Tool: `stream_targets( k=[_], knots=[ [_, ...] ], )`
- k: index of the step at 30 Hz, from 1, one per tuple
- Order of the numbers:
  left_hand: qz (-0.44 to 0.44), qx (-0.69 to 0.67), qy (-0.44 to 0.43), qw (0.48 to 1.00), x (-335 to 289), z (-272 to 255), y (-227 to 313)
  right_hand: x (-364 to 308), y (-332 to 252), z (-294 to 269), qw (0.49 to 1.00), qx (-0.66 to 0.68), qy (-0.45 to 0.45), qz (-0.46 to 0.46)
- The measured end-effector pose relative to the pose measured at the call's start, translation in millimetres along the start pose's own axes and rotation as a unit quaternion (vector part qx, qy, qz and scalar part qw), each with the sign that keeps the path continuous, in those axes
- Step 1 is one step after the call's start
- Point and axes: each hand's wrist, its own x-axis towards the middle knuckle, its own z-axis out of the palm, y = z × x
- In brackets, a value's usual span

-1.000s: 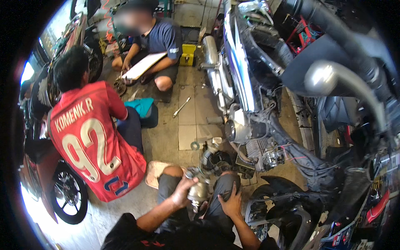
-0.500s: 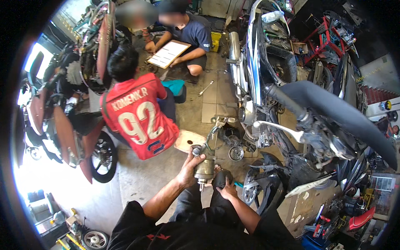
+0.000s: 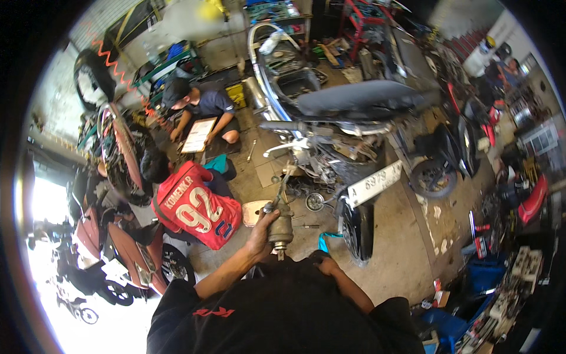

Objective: The person uses a T-handle socket wrench to loosen bolts on a motorcycle engine, removes a starter motor by hand, and then reinstalls the component back into the engine housing.

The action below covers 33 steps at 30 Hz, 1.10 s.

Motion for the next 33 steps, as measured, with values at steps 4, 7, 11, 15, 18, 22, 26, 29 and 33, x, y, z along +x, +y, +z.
stream_targets(
  k=[4, 7, 11, 15, 18, 22, 26, 29, 33],
  knots=[
    [-0.059, 0.082, -0.036, 0.994, 8, 93, -66, -33, 119, 48, 0.983, 0.096, 0.059, 0.144],
    [-0.098, 0.096, -0.109, 0.984, 14, 143, -134, -78, 177, 72, 0.956, 0.22, 0.169, 0.097],
    [-0.225, 0.08, -0.153, 0.959, 24, 223, -247, -177, 246, 69, 0.934, 0.278, 0.171, 0.146],
    [-0.311, 0.059, -0.151, 0.936, 23, 289, -355, -268, 314, 41, 0.777, 0.475, 0.298, 0.285],
    [-0.357, 0.092, -0.133, 0.92, 27, 337, -410, -309, 357, 18, 0.687, 0.575, 0.376, 0.237],
    [-0.388, 0.112, -0.194, 0.894, 60, 381, -449, -324, 431, -23, 0.642, 0.573, 0.441, 0.255],
    [-0.315, 0.128, -0.117, 0.933, 116, 431, -461, -300, 469, -92, 0.614, 0.635, 0.429, 0.188],
    [-0.342, 0.069, -0.102, 0.932, 183, 449, -488, -285, 507, -126, 0.648, 0.635, 0.402, 0.125],
    [-0.262, 0.059, -0.1, 0.958, 264, 502, -487, -252, 584, -164, 0.674, 0.632, 0.311, 0.22]
  ],
)
